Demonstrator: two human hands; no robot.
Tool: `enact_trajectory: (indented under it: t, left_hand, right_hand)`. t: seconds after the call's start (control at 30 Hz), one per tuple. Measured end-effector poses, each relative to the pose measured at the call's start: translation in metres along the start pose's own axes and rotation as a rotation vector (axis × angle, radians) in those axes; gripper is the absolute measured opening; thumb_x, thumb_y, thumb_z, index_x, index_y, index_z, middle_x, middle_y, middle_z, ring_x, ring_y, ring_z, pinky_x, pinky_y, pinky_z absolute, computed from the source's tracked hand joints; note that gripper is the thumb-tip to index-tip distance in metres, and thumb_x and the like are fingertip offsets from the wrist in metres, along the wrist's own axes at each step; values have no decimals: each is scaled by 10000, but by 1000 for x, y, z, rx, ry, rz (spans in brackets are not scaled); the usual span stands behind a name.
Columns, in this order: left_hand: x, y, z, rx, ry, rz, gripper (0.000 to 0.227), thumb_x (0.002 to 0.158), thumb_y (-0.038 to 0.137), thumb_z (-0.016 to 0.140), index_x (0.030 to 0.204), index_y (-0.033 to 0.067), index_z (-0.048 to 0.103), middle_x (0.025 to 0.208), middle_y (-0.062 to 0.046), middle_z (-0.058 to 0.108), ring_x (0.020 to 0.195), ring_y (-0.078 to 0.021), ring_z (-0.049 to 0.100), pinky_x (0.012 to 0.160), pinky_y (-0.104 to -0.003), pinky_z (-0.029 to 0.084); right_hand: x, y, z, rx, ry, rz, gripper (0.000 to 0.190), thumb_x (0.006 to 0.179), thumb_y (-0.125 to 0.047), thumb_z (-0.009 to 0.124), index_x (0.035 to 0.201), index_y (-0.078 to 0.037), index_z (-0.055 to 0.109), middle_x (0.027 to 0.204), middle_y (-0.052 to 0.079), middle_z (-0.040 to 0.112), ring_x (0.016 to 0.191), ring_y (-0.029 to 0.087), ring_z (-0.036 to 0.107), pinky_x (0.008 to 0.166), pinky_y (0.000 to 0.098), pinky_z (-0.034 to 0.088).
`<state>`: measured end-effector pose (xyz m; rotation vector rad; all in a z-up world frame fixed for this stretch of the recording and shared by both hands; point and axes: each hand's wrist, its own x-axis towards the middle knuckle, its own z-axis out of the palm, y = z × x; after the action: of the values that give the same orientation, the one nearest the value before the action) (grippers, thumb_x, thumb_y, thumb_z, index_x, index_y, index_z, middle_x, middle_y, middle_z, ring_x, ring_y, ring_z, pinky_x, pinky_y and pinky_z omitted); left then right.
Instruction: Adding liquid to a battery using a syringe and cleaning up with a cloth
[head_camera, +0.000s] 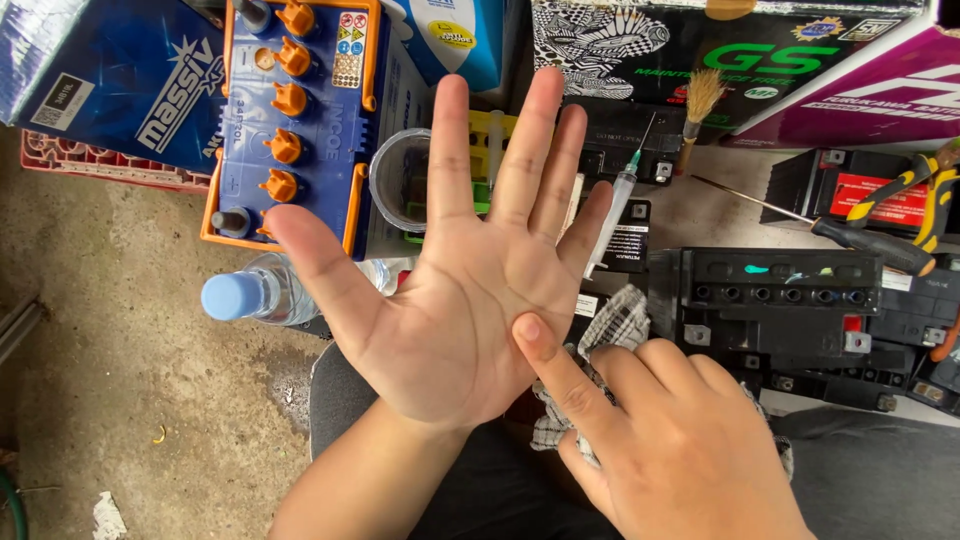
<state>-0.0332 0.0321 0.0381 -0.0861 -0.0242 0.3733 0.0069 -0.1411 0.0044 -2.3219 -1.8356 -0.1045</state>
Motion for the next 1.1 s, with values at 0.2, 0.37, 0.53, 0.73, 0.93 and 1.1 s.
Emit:
enact_trajectory:
  t: [0.2, 0.37, 0.53, 0.73, 0.93, 1.1]
  left_hand:
    - [-3, -1, 3, -101, 26, -18, 1278, 592, 1162, 120, 1637, 438, -12, 1770, -63, -108, 1625, -223, -82, 1298, -485, -61]
    - [-5, -1, 3, -15, -4, -45, 1224, 621, 1098, 108, 1627, 414, -29, 1784, -92, -134, 1643, -247, -93, 1295, -478, 17]
    - [-6, -1, 5, 16, -22, -59, 1215, 607, 1084, 83, 1618, 428, -68, 1779, -88, -160, 1644, -240, -113, 1312, -469, -16]
    - [-8, -2, 3, 35, -38, -69, 1201, 614, 1074, 81, 1613, 427, -77, 1783, -86, -177, 1639, -237, -108, 1313, -452, -8]
    - [-8, -8, 1, 99, -28, -81, 1187, 626, 1030, 73, 1628, 415, -95, 1779, -109, -158, 1640, -243, -98, 1319, -451, -33]
    - [-8, -9, 1, 108, -17, -97, 1213, 599, 1028, 53, 1631, 412, -108, 1778, -105, -148, 1646, -244, -100, 1339, -464, -75]
  right_hand:
    - [-2, 0, 0, 6, 61, -19, 870, 782, -302, 717, 1575, -203, 375, 846, 0, 592, 671, 236, 493, 517, 382, 403]
    - [-7, 2, 3, 31, 77, -42, 865, 821, -334, 751, 1577, -208, 350, 726, 7, 486, 658, 241, 465, 530, 388, 393]
    - [-6, 2, -1, 81, 92, -30, 801, 835, -282, 734, 1550, -216, 380, 784, 23, 529, 654, 234, 475, 546, 379, 415]
    - [-2, 4, -5, 142, 108, -16, 778, 822, -251, 757, 1519, -209, 413, 816, 28, 546, 674, 239, 497, 572, 391, 434]
    - [-1, 6, -10, 226, 166, -7, 666, 807, -178, 750, 1413, -148, 476, 865, 58, 564, 700, 257, 545, 604, 404, 471]
    - [3, 6, -15, 314, 200, 13, 586, 812, -72, 649, 1373, -122, 488, 850, 39, 592, 684, 243, 560, 634, 382, 484]
